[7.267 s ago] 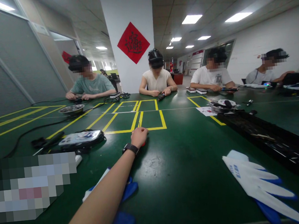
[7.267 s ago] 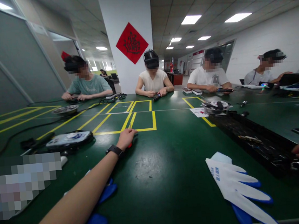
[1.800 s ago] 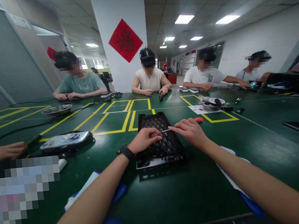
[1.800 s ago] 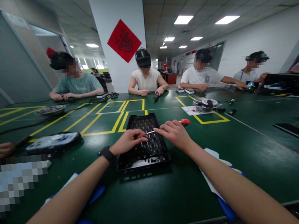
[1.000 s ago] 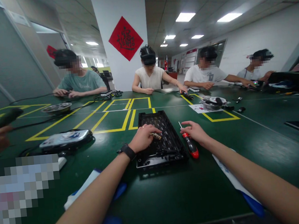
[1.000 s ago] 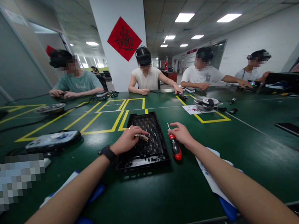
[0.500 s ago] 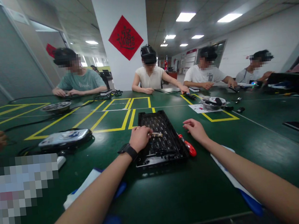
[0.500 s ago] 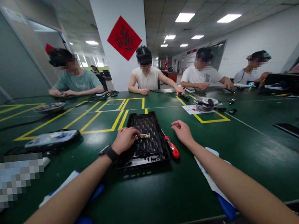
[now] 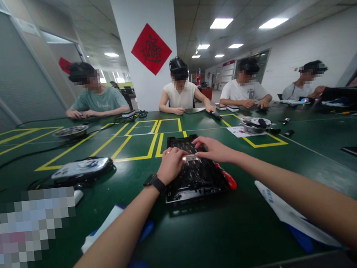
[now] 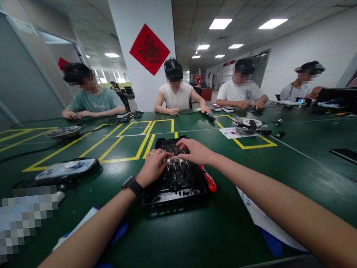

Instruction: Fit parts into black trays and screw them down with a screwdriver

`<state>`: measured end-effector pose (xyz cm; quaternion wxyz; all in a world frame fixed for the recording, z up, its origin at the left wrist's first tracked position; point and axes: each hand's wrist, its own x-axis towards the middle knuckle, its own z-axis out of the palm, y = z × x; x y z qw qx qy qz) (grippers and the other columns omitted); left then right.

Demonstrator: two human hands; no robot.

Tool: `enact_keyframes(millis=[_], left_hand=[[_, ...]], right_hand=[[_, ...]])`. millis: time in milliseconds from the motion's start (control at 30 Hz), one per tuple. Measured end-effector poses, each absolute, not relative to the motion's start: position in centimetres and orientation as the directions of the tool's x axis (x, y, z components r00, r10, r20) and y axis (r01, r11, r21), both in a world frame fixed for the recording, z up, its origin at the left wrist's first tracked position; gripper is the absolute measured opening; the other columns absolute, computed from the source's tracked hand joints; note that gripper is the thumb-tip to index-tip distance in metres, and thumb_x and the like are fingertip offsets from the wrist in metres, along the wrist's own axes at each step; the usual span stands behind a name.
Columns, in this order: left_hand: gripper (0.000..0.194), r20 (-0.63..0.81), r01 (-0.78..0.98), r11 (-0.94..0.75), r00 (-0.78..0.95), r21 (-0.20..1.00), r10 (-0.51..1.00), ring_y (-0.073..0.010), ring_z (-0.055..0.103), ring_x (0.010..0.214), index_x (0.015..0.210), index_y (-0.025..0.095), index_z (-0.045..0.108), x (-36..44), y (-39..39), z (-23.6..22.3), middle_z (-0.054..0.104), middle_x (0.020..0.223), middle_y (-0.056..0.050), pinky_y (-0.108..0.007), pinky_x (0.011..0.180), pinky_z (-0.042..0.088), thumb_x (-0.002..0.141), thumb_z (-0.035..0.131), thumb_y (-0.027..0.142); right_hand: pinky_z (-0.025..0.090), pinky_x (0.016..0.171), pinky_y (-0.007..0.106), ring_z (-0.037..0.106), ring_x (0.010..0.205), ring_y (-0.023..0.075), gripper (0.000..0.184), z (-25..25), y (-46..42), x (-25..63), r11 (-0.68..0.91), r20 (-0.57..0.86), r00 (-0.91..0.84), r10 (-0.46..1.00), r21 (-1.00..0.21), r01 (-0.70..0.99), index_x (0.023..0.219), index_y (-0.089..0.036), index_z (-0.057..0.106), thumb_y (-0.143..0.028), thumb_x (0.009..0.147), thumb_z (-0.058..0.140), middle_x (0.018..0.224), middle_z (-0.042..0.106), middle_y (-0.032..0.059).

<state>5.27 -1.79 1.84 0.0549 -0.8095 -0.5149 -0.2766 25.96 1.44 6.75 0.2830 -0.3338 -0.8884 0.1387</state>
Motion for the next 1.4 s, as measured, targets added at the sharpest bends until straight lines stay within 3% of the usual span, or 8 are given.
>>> enact_keyframes(millis=[133,233,333,400,600,867,1067,1400], left_hand=[[0.027,0.566,0.793,-0.561,0.357,0.236,0.743,-0.0207,0.046,0.097,0.106,0.027,0.059,5.5,-2.2,2.4,0.058,0.099,-0.004,-0.036,0.088,0.033,0.080,0.054,0.024],[0.033,0.585,0.769,-0.545,0.283,0.334,0.760,-0.0205,0.048,0.099,0.110,0.028,0.057,5.3,-1.8,2.6,0.059,0.102,-0.003,-0.035,0.089,0.033,0.078,0.055,0.034],[0.042,0.547,0.784,-0.275,-0.097,0.557,0.831,-0.0224,0.051,0.099,0.117,0.024,0.051,4.2,-0.6,2.3,0.060,0.106,-0.007,-0.035,0.083,0.037,0.082,0.043,0.047],[0.048,0.400,0.765,-0.037,-0.293,0.643,0.868,-0.0245,0.055,0.090,0.110,0.018,0.055,3.0,0.3,1.9,0.062,0.097,-0.011,-0.034,0.073,0.039,0.083,0.037,0.052],[0.029,0.156,0.824,0.004,-0.112,0.566,0.981,-0.0174,0.051,0.051,0.054,0.017,0.051,0.7,1.8,0.2,0.051,0.049,-0.004,-0.027,0.050,0.029,0.073,0.050,0.039],[0.028,0.352,0.779,-0.112,-0.145,0.617,0.925,-0.0117,0.045,0.055,0.058,0.019,0.039,1.9,2.2,-1.1,0.048,0.057,0.002,-0.023,0.052,0.030,0.077,0.045,0.038],[0.027,0.340,0.771,-0.146,-0.096,0.620,0.936,-0.0113,0.043,0.054,0.055,0.019,0.036,2.1,2.1,-1.4,0.044,0.053,0.003,-0.023,0.052,0.027,0.075,0.047,0.033],[0.026,0.340,0.751,-0.153,-0.100,0.642,0.935,-0.0110,0.042,0.053,0.055,0.019,0.036,2.2,1.9,-1.3,0.044,0.053,0.004,-0.023,0.052,0.027,0.075,0.047,0.031]], right_hand=[[0.035,0.063,0.023,0.055,0.070,0.0128,0.014,7.2,0.7,24.4,0.758,0.348,-0.674,0.651,-0.242,0.606,0.083,-0.019,0.063,-0.031,0.077,0.058,0.078,0.064,0.0020],[0.035,0.063,0.023,0.056,0.071,0.0138,0.012,6.8,0.9,24.4,0.732,0.399,-0.626,0.670,-0.214,0.647,0.078,-0.019,0.064,-0.030,0.078,0.058,0.077,0.065,0.0027],[0.037,0.065,0.025,0.057,0.070,0.0144,0.016,6.1,0.7,24.7,0.688,0.450,-0.535,0.715,-0.319,0.651,0.078,-0.019,0.066,-0.031,0.080,0.055,0.078,0.066,0.0039],[0.039,0.065,0.025,0.057,0.068,0.0141,0.020,5.5,0.1,24.9,0.648,0.451,-0.471,0.758,-0.439,0.623,0.078,-0.017,0.067,-0.034,0.080,0.054,0.076,0.067,0.0043],[0.039,0.060,0.023,0.054,0.062,0.0113,0.027,5.1,-3.3,25.5,0.653,0.378,-0.557,0.739,-0.607,0.454,0.083,-0.015,0.066,-0.039,0.080,0.053,0.074,0.065,0.0025],[0.041,0.064,0.023,0.056,0.067,0.0111,0.019,5.4,-5.5,25.4,0.753,0.277,-0.768,0.577,-0.546,0.368,0.082,-0.015,0.064,-0.032,0.080,0.055,0.076,0.065,0.0028],[0.040,0.071,0.025,0.056,0.074,0.0128,0.012,4.9,-5.6,25.1,0.835,0.289,-0.812,0.507,-0.397,0.380,0.078,-0.016,0.065,-0.028,0.076,0.060,0.079,0.065,0.0033],[0.041,0.071,0.025,0.057,0.073,0.0124,0.013,4.5,-5.5,25.0,0.815,0.282,-0.802,0.526,-0.435,0.382,0.079,-0.017,0.066,-0.029,0.076,0.061,0.079,0.065,0.0033]])
